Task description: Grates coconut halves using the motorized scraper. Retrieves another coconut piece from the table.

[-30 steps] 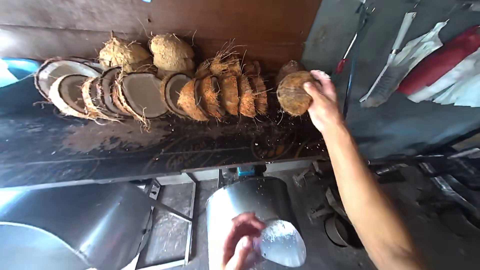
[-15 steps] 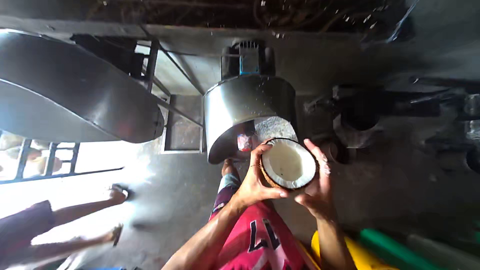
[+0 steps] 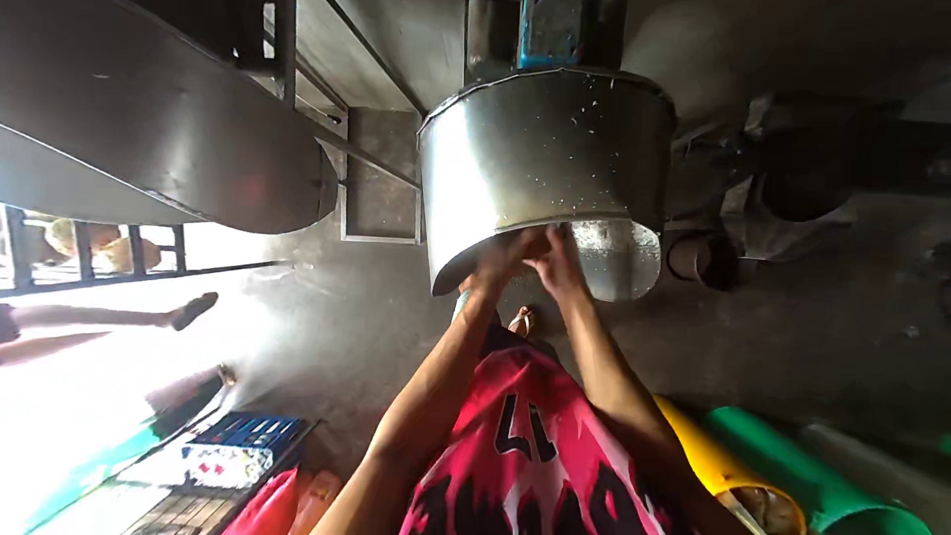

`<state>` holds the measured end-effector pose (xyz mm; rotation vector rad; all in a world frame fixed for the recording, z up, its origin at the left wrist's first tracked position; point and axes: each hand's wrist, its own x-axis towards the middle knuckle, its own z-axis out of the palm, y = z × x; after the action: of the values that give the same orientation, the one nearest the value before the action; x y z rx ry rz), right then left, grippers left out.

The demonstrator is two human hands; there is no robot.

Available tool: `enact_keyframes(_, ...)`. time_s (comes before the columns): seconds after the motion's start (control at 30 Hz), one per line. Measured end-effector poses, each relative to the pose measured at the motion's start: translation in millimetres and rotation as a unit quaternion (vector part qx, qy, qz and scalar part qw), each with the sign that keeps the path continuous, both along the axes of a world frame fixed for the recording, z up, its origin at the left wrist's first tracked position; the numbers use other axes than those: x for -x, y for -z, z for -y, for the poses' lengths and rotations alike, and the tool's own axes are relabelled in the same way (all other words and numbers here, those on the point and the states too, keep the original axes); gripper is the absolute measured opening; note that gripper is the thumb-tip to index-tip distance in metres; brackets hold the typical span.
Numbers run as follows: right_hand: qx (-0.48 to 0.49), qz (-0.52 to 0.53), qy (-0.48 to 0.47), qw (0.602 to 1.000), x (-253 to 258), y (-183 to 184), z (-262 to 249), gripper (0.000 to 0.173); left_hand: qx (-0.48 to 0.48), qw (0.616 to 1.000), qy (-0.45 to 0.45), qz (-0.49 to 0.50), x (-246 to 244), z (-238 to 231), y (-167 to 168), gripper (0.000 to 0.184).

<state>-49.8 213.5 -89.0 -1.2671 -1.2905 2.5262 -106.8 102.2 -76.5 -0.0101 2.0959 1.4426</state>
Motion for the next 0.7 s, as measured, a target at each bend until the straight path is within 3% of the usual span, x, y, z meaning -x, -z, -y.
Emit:
enact_keyframes(0.07, 0.05, 0.014, 0.048, 0.997, 4, -3, -11, 0.04, 0.076, 0.992, 0.031, -0.099, 0, -22, -1, 0.049)
enact_keyframes(0.17, 0.113, 0.008, 0.073, 0.991, 8, 10, -17, 0.038, 0.2, 0.956, 0.066, -0.204, 5, -45, -3, 0.058)
enact_keyframes(0.23, 0.143, -0.017, 0.067, 0.987, 2, 25, -13, 0.047, 0.284, 0.932, 0.095, -0.206, 3, -48, -6, 0.07)
enact_keyframes(0.33, 0.179, -0.077, 0.065, 0.979, -2, 42, -18, 0.053, 0.32, 0.925, 0.102, -0.175, 5, -56, -7, 0.081)
enact_keyframes(0.47, 0.156, -0.061, 0.069, 0.983, -2, 44, -19, 0.054, 0.273, 0.936, 0.081, -0.208, 3, -53, 6, 0.075)
enact_keyframes(0.57, 0.06, 0.001, 0.062, 0.996, 3, 27, -15, 0.041, 0.158, 0.963, 0.038, -0.216, 4, -42, 22, 0.064)
enact_keyframes(0.63, -0.019, 0.035, 0.061, 0.997, 5, 12, -13, 0.031, 0.064, 0.986, 0.022, -0.15, 5, -36, 30, 0.048)
enact_keyframes(0.7, -0.044, 0.046, 0.047, 0.997, 2, -3, -12, 0.043, -0.048, 0.998, -0.024, -0.017, 7, -31, 30, 0.036)
